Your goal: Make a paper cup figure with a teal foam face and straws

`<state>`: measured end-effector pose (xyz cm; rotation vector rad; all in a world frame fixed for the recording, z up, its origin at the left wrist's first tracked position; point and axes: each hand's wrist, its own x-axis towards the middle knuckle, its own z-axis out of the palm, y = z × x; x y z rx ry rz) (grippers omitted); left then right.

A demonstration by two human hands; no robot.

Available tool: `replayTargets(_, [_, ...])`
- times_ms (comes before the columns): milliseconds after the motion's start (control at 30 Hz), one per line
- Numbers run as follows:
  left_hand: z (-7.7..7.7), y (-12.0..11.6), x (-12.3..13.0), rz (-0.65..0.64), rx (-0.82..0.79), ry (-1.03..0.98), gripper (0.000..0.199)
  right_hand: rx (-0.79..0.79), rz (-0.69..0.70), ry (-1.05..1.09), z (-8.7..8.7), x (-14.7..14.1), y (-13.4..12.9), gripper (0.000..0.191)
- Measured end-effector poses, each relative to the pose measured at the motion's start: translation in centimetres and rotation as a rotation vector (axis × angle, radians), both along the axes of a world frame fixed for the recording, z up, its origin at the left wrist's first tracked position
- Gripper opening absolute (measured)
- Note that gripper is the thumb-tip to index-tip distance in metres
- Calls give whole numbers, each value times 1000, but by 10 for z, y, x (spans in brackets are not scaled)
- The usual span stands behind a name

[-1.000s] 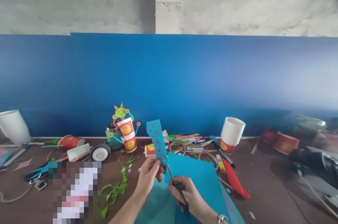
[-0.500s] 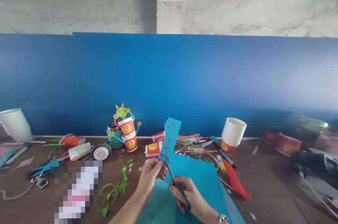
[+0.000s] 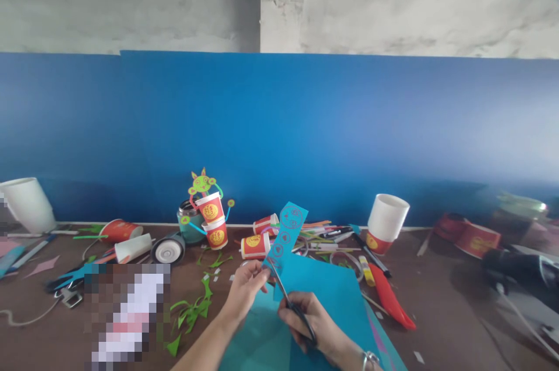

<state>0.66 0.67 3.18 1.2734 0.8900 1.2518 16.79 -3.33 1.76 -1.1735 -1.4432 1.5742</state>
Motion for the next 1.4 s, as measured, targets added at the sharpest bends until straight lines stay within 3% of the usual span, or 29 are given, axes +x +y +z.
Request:
replayTargets(833, [-7, 4, -1, 21, 30, 76, 34, 4, 3, -14, -11, 4, 3, 40])
replayTargets(1400, [0, -1, 3, -19, 27, 68, 32, 40, -6, -8, -11, 2, 3, 38])
